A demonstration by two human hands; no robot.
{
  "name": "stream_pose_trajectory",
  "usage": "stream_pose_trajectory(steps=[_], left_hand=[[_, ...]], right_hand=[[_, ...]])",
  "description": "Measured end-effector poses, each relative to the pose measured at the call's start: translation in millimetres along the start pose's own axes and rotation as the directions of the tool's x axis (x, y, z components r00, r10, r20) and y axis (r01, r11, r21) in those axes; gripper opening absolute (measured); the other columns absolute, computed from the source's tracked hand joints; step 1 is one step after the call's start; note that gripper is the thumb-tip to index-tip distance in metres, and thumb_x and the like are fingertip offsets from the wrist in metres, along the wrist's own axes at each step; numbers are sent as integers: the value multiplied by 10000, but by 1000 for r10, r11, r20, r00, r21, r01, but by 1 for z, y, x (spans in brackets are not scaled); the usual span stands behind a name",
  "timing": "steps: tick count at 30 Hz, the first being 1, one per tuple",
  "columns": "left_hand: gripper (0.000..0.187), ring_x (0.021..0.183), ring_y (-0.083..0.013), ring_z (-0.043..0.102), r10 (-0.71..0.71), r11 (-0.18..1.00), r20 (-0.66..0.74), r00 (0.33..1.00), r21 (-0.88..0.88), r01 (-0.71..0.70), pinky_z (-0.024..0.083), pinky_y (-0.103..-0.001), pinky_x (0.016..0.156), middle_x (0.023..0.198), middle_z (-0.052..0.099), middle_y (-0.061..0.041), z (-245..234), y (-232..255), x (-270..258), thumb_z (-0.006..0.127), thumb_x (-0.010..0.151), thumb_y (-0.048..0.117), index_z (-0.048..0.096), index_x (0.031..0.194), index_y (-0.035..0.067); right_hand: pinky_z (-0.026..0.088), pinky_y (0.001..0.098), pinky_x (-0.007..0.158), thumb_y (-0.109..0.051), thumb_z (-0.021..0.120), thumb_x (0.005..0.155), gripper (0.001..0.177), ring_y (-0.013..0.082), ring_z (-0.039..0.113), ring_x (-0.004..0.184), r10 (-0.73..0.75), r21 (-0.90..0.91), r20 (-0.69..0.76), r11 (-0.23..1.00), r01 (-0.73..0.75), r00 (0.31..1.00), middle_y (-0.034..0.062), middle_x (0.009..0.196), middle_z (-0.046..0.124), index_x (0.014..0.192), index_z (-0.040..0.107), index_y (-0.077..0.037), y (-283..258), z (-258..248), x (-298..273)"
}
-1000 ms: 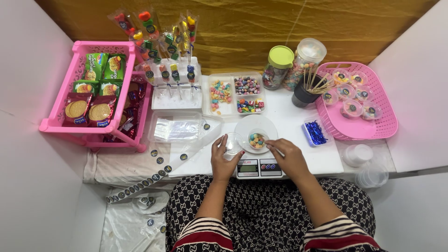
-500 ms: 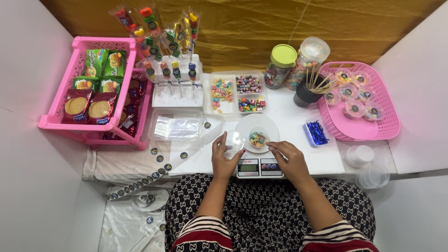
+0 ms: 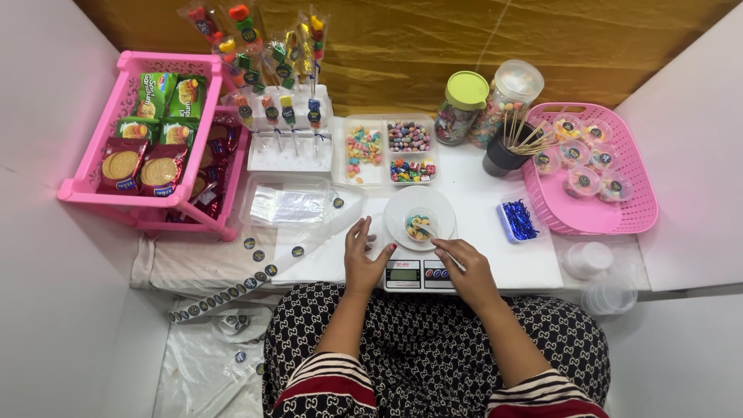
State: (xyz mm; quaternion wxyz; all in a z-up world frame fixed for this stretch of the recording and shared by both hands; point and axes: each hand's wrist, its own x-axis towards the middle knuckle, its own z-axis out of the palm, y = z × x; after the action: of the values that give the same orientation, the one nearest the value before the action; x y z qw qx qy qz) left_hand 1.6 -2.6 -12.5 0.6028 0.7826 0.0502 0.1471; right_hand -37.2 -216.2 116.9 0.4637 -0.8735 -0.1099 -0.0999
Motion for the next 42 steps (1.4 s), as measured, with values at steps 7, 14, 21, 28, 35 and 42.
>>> stream_pose_trajectory(steps=[7,14,21,28,35,42], left_hand=[[696,1053,-327,715,77,997,-48,996,-7,-78,589,-405,932,1397,548,-153,3,-4,-2,900,766,215,633,1407,167],[656,1084,-337,700,139,990,-52,989,2,-139,566,-453,969,1393,544,-145,4,4,-5,886,778,205,644,1387,171],[690,1047,-334,715,155,984,-107,982,-69,-163,570,-436,964,1392,548,-141,9,-4,-3,927,729,209,664,1366,163],[786,1049,-362,715,95,985,-94,991,-134,-107,569,-436,982,1430,505,-173,4,-6,-2,950,697,205,625,1410,148],[898,1311,-395,551,90,996,-71,993,12,-90,445,-492,1117,1440,492,-162,0,1,-1,953,665,323,571,1464,176],[454,1289,-350,532,24,994,-51,998,107,-18,431,-489,1098,1379,527,-103,-5,-1,9,534,1029,418,597,1437,228]], right_hand=[[557,447,910,-155,620,1011,245,310,736,1006,23,79,-15,997,-22,1000,121,986,778,1210,757,-113,-6,-15,0],[556,442,905,-150,640,994,232,296,739,996,28,89,41,996,-31,999,109,978,785,1185,771,-130,4,-22,2],[565,452,867,-135,639,993,238,297,746,933,16,123,21,992,-19,1000,122,975,780,1188,774,-120,9,-21,1],[570,426,848,-115,650,984,225,286,751,913,1,145,-6,989,0,1000,111,967,784,1167,782,-113,15,-19,1],[573,417,830,-123,636,997,219,269,748,895,-12,146,-40,989,17,999,105,982,783,1163,778,-104,13,-19,0],[590,404,747,-153,642,999,210,244,724,773,8,114,-50,993,-3,999,112,885,765,1146,787,-110,10,-25,2]])
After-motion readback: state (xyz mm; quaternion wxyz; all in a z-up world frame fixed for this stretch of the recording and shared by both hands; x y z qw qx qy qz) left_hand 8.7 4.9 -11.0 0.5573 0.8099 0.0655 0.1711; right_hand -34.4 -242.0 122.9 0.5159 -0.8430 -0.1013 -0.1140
